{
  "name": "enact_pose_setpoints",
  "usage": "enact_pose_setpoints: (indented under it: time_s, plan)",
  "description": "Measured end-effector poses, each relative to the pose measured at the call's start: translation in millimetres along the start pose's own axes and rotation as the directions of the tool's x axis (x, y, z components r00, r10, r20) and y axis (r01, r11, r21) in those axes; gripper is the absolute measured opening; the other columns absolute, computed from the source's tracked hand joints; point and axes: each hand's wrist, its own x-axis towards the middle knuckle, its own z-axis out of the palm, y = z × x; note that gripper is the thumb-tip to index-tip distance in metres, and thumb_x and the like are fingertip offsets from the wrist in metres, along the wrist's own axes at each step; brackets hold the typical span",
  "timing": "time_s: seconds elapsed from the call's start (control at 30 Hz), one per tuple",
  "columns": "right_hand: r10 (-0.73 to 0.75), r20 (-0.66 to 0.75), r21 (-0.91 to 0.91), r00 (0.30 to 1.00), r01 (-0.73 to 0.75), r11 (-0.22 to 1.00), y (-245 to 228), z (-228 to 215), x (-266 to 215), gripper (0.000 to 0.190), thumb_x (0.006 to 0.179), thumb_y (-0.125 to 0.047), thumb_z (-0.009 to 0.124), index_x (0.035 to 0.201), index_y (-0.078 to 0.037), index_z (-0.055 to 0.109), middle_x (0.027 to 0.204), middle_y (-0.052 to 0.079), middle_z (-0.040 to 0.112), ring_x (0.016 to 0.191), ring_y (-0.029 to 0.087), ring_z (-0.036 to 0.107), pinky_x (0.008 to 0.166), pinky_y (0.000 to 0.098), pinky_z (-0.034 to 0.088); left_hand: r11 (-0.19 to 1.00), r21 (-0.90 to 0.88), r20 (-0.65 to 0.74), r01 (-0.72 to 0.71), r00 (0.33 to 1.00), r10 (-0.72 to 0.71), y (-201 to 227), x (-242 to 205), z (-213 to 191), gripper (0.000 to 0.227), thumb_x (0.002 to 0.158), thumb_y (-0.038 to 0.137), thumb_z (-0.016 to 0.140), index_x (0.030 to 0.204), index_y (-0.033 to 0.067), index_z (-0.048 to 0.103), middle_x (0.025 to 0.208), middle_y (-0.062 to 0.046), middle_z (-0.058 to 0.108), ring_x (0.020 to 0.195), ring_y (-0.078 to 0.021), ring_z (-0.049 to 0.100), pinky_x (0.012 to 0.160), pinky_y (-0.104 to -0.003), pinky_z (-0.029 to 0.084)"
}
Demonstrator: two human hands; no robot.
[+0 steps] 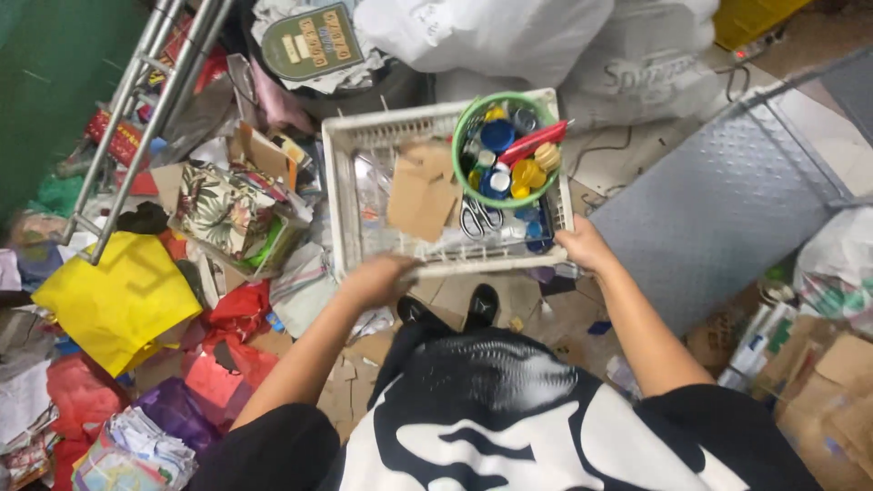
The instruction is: The person picks up a white plastic crate filled with various recyclables, including bottle caps, a green basket, and a tube. They lift the crate and sort through the contents, moving items around and briefly handling a white tube before placing the crate back down.
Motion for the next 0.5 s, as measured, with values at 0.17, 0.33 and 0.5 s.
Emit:
enact_pose_setpoints:
  time_s: [0.17, 0.33, 0.5]
  plan:
    - [0.038, -0.041, 0.138, 0.998, -0.032, 0.99, -4.3, -28.7, -20.9, 0.018, 0.085, -0.006, 0.06, 0.099, 0.003, 0.068, 0.084, 0.007, 0.068, 0.074, 0.016, 0.061, 0.067, 0.0323, 0.051, 0.987, 0.131, -0.748, -0.089, 0.645, 0.157, 61.6, -15.7, -54.5, 0.051, 0.068, 0.031, 0.085, 0.111, 0.0125, 0.067, 0.124, -0.01, 0.063, 0.123, -0.0348, 0.053, 0.107, -0.055, 0.035]
    - [0.077, -0.082, 0.254, 0.994, -0.054, 0.966, -36.9, -30.0, -55.4, 0.022, 0.085, -0.006, 0.059, 0.104, 0.001, 0.067, 0.085, 0.004, 0.067, 0.073, 0.015, 0.06, 0.065, 0.0338, 0.05, 0.992, 0.08, -0.862, 0.099, 0.507, 0.019, 34.6, -7.2, -35.8, 0.059, 0.071, 0.022, 0.084, 0.126, 0.0087, 0.065, 0.138, -0.016, 0.054, 0.136, -0.037, 0.044, 0.118, -0.055, 0.029]
    - [-0.043, -0.135, 0.212, 0.99, 0.071, 0.975, -68.3, -23.4, -42.3, 0.031, 0.083, -0.005, 0.06, 0.112, 0.0, 0.066, 0.093, 0.003, 0.07, 0.081, 0.013, 0.062, 0.074, 0.0321, 0.051, 0.837, -0.539, -0.736, 0.091, 0.432, -0.521, -114.5, 38.3, -19.6, 0.077, 0.075, 0.019, 0.079, 0.144, 0.0052, 0.046, 0.136, -0.02, 0.053, 0.124, -0.0357, 0.05, 0.104, -0.046, 0.04]
